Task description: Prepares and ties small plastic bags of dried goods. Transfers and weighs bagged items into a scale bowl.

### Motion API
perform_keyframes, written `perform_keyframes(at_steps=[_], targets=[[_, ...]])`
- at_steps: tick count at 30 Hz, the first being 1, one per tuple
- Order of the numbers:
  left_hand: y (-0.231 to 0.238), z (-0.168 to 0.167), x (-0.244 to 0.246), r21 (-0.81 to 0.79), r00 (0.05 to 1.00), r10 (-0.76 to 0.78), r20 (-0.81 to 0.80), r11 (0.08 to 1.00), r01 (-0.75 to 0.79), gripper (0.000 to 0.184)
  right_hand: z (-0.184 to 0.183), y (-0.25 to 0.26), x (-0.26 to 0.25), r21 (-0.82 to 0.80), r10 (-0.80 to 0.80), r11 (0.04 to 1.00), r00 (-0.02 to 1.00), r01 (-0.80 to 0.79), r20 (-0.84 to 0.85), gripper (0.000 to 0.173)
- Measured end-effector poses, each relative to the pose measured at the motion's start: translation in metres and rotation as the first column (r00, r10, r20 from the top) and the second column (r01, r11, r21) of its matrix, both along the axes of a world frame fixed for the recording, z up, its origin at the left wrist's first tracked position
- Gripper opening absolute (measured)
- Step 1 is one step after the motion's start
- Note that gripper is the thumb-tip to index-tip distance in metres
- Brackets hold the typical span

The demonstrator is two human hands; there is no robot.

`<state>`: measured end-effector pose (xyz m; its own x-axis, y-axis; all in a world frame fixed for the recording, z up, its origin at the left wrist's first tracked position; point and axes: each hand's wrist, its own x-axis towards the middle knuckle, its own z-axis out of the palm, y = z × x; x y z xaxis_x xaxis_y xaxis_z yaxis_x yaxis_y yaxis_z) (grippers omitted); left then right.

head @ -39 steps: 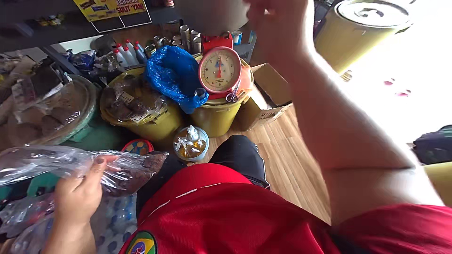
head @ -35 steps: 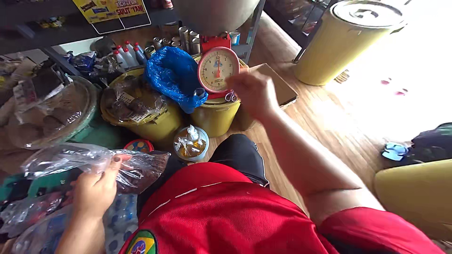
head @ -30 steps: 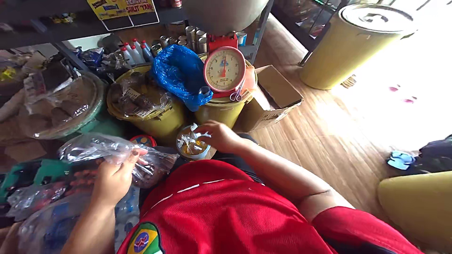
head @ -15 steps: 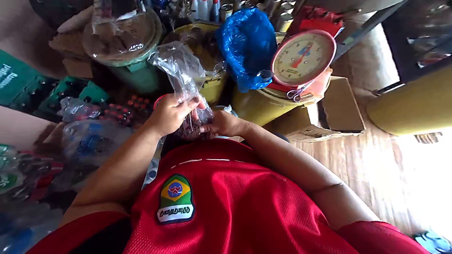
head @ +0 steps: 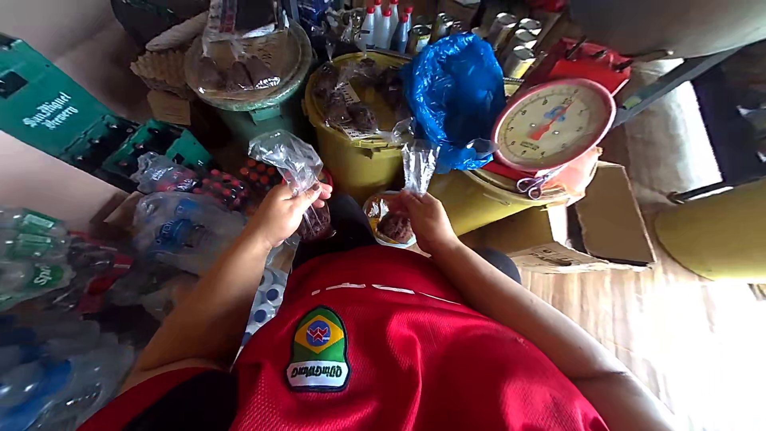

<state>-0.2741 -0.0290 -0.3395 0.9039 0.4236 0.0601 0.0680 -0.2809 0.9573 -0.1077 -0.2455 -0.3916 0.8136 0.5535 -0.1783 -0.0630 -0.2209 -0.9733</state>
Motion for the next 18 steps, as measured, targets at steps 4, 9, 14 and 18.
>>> perform_keyframes(at_steps=[4,9,14,18], targets=[[0.01,-0.011,-0.008,-0.046,0.988,0.118,-0.104,0.991,-0.123,0.03,-0.001,0.007,0.0,-0.047,-0.019,0.999,0.993,0.024,0.12,0.025],[0.003,-0.027,-0.002,0.123,0.993,-0.027,-0.114,0.992,0.041,0.027,0.008,0.014,-0.013,-0.125,0.1,0.991,0.865,-0.043,0.492,0.025],[-0.029,-0.024,0.014,0.189,0.966,-0.22,-0.133,0.952,0.243,0.028,-0.002,0.018,-0.015,-0.011,0.117,0.988,0.714,-0.152,0.69,0.02],[-0.044,-0.022,0.024,0.171,0.94,-0.267,-0.213,0.937,0.305,0.039,-0.006,0.011,-0.016,0.021,0.155,0.965,0.629,-0.263,0.762,0.018]])
